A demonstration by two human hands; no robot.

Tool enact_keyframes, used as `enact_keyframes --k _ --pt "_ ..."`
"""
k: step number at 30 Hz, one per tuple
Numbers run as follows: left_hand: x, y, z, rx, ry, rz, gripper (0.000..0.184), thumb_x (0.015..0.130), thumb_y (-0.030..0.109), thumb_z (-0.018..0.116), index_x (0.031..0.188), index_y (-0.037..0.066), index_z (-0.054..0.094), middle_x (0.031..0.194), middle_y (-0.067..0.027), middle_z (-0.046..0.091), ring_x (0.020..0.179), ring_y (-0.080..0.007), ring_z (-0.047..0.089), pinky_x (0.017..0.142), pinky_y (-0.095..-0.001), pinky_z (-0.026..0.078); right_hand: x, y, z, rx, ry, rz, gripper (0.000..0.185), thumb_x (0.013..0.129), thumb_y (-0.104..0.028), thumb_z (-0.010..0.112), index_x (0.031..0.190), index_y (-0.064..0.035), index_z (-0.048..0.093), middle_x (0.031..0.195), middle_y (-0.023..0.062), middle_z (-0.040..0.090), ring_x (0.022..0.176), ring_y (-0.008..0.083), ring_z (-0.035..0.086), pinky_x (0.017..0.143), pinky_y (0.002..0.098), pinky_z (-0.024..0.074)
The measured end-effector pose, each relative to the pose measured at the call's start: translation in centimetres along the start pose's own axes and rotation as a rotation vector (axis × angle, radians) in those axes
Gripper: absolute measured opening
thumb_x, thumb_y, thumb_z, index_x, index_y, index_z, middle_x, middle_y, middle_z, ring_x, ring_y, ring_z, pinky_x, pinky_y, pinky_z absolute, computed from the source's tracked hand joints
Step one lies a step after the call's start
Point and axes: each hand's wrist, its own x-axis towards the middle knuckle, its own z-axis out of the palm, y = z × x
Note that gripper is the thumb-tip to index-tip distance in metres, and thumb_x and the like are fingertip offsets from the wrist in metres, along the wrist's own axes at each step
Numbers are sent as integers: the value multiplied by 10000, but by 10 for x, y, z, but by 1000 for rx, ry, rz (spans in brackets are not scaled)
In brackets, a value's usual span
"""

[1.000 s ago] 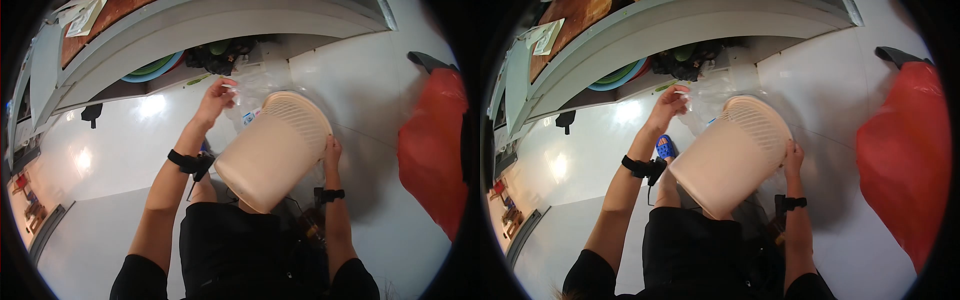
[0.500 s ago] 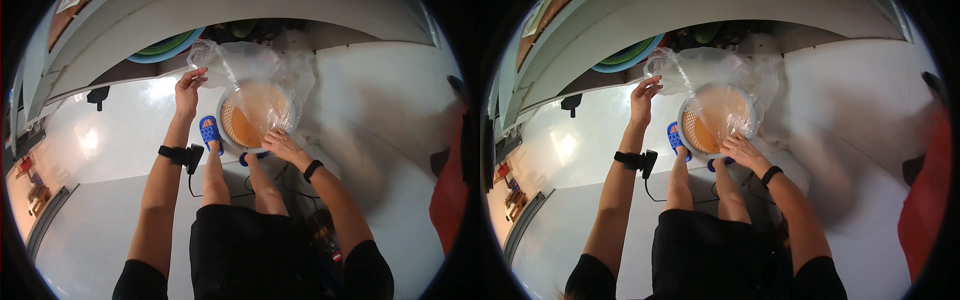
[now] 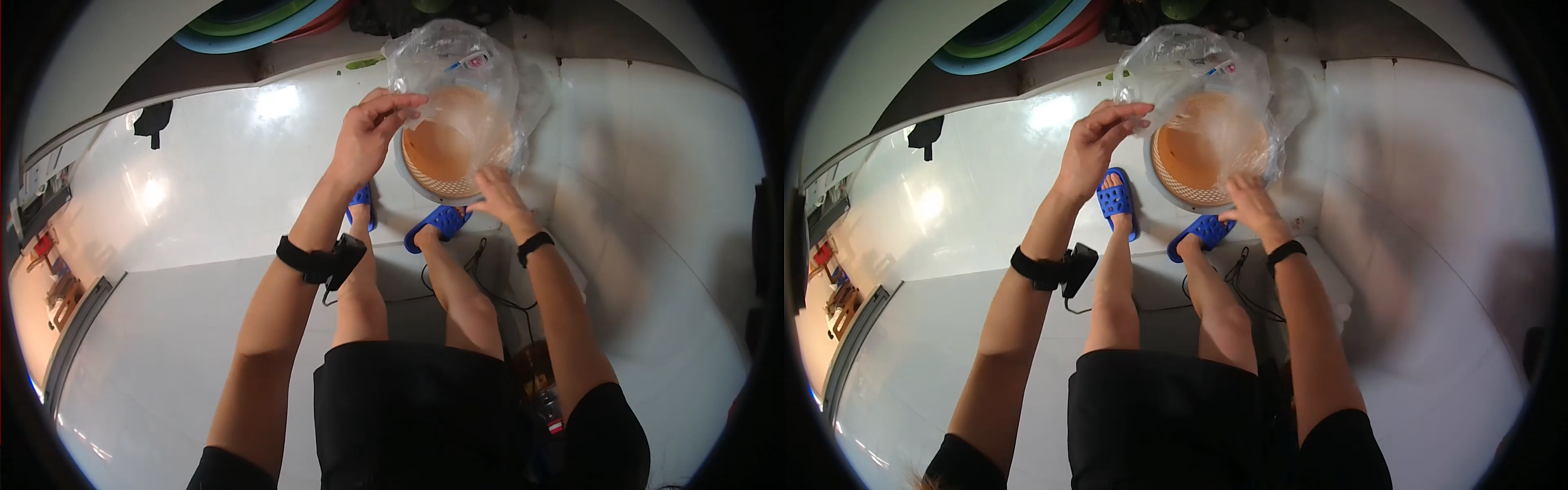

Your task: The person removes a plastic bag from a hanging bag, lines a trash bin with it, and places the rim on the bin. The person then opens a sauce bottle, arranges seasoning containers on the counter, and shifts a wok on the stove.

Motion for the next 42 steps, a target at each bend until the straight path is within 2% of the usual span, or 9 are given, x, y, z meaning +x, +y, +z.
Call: enact_keyframes --k 2,4,8,18,23,27,29,35,42 --pt "8 8 1 74 -12 47 257 885 7 489 1095 39 634 976 -55 560 976 -163 581 898 -277 417 -2 17 -32 135 85 309 216 805 -169 629 955 -48 531 1038 134 562 1032 319 519 869 423 414" --pt "18 10 1 60 -2 86 261 886 11 489 1102 42 632 992 -52 561 977 -164 580 905 -274 413 -7 44 -56 122 598 456 145 833 -135 589 917 -36 527 919 132 600 821 295 619 700 380 488" --pt "25 21 -1 22 16 96 272 891 36 491 1127 53 623 1065 -46 561 1032 -156 545 944 -268 379 17 63 -135 747 991 711 168 882 -165 542 978 -27 535 836 85 636 489 165 613 465 291 473" --pt "-20 32 -34 28 47 -40 274 904 90 498 1152 49 607 1132 -55 549 1097 -168 496 985 -284 341 17 44 -213 390 1061 770 308 866 -265 594 1056 -22 583 875 66 670 604 153 641 537 240 459" --pt "-26 41 -35 -21 3 -22 308 903 111 503 1195 43 574 1243 -58 525 1183 -156 434 1029 -287 280 55 37 -242 714 1216 216 288 912 -156 540 1122 41 534 1046 135 611 933 200 626 640 273 510" --pt "-29 52 -43 -120 87 84 308 901 96 506 1194 23 566 1250 -57 528 1170 -155 456 1031 -283 287 84 -41 -288 926 1143 -10 240 890 -83 548 1089 50 528 1065 149 578 927 234 618 689 310 551" --pt "-39 77 -44 -210 173 89 306 874 72 526 1168 6 576 1197 -60 542 1105 -151 481 985 -270 331 90 -84 -295 1296 1006 2 234 892 -93 544 1081 41 517 1034 141 575 928 252 621 668 325 551" --pt "-115 155 -74 -435 387 272 363 761 -14 602 1118 -31 543 1049 -98 524 877 -144 508 710 -283 447 53 -211 -315 1631 905 308 217 896 -145 544 1063 -7 537 962 66 590 904 218 627 525 263 448" --pt "-199 206 -144 -478 356 494 350 836 -25 534 1177 17 464 1021 -124 511 627 -78 388 454 -182 309 -2 -251 -352 1548 973 269 203 903 -169 545 1060 -41 545 904 42 588 722 129 581 413 195 338"
